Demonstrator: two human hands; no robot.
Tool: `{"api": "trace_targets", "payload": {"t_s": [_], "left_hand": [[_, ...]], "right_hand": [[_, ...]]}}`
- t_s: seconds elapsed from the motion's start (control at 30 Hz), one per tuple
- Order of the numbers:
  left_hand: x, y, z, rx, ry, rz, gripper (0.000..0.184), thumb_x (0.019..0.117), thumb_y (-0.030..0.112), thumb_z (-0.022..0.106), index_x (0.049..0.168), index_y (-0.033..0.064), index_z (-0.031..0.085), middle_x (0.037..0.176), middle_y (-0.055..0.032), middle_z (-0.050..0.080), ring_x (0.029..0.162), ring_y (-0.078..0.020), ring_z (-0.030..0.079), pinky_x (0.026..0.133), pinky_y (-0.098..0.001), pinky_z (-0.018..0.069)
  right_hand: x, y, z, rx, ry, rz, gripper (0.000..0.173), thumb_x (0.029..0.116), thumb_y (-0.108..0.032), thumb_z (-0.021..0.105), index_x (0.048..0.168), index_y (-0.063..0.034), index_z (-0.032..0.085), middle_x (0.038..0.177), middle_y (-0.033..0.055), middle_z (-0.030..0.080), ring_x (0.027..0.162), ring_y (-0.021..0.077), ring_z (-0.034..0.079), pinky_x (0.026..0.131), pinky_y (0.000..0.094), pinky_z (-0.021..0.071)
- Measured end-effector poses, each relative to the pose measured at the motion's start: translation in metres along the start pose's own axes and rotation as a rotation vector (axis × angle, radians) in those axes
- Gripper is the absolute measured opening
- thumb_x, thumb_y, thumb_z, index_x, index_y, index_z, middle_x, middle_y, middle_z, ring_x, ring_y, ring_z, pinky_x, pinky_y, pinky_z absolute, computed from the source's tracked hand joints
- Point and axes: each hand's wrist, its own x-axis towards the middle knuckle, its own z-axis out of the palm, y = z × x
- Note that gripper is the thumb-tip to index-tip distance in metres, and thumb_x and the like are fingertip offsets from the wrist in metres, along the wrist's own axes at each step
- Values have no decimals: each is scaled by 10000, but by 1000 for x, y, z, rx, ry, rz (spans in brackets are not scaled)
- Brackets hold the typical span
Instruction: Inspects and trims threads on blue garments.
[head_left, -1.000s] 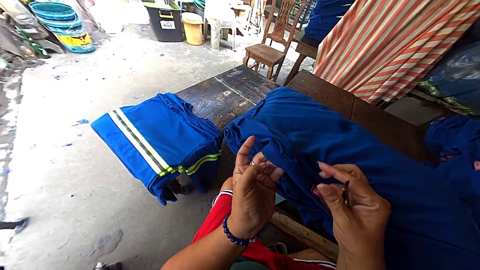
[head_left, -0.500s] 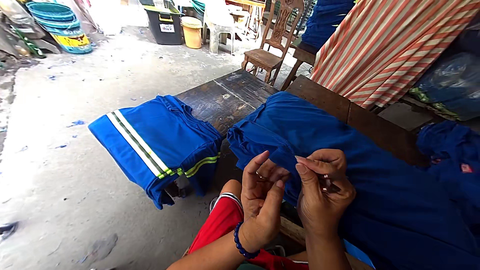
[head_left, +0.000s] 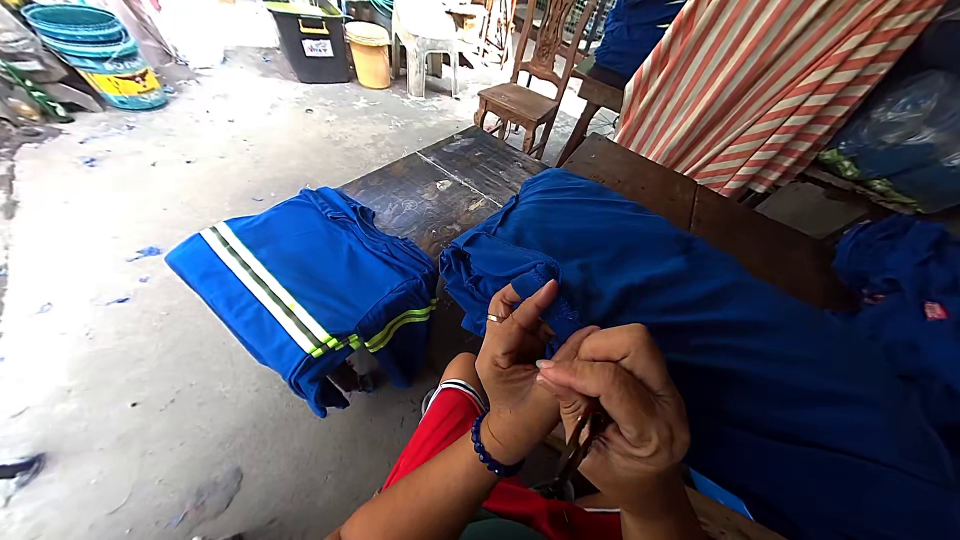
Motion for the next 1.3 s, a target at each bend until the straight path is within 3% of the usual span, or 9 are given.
{"api": "trace_targets", "payload": {"t_s": [0.07,0.13,0.2,0.27,0.4,0.5,0.7,0.93,1.3], "left_hand": [[3,0,-3,55,-1,-14,354,849,-30,769,1175,107,764,1249,9,661,1083,-59,652,905,-222,574],[6,2,-4,115,2,-18,250,861,-49,749,1061,96,791,1214,2,673,1061,-54,652,870,-207,582],[7,5,-7,124,-20,-33,169,914,-6,721,1024,103,789,1219,0,678,1103,-61,644,893,-219,577],[7,6,-10,83,-40,-39,159,948,19,694,1040,113,783,1214,-5,685,1113,-78,650,913,-252,581],[6,9,-12,38,-52,-55,115,974,78,677,1035,137,755,1160,12,705,1097,-75,661,919,-261,575],[5,10,-13,15,-61,-76,101,984,119,671,1034,164,746,1145,38,705,1101,-57,655,932,-254,565],[2,9,-14,-58,-86,-66,58,987,158,674,1020,168,721,1201,24,688,1134,-66,644,933,-248,562],[0,8,-15,-22,-114,-11,77,991,125,664,1039,152,718,1258,21,682,1148,-62,647,949,-247,560],[-3,7,-17,12,-124,-34,83,1030,154,606,1041,163,688,1219,35,686,1104,-51,658,920,-257,573]], "right_hand": [[-3,-3,-3,43,-20,84,61,933,-59,692,945,-4,668,882,53,544,814,-1,541,748,67,453],[-9,-4,-11,85,-2,222,160,906,-105,730,1019,-8,671,922,31,529,756,-41,502,666,45,431],[-15,-2,-25,105,-18,347,339,900,-226,752,1154,-40,626,1013,0,550,805,-60,527,661,60,454],[-18,0,-38,88,-30,403,340,964,-308,705,1155,-49,595,1036,-17,550,861,-52,537,699,76,465],[-24,4,-49,-72,12,365,269,1025,-257,634,1069,7,611,979,2,550,882,-59,547,767,60,470],[-25,4,-49,-132,-13,353,274,1021,-239,639,1049,32,626,926,1,631,863,-82,588,781,60,498],[-25,5,-36,-311,-83,286,338,1025,-301,631,1014,33,684,864,72,660,801,-11,603,721,96,476],[-20,3,-22,-372,-49,247,321,1025,-260,628,1023,57,681,871,105,666,819,33,617,749,116,480],[-25,0,-19,-363,-25,248,311,1039,-234,602,1006,66,674,852,102,652,817,18,610,759,100,476]]}}
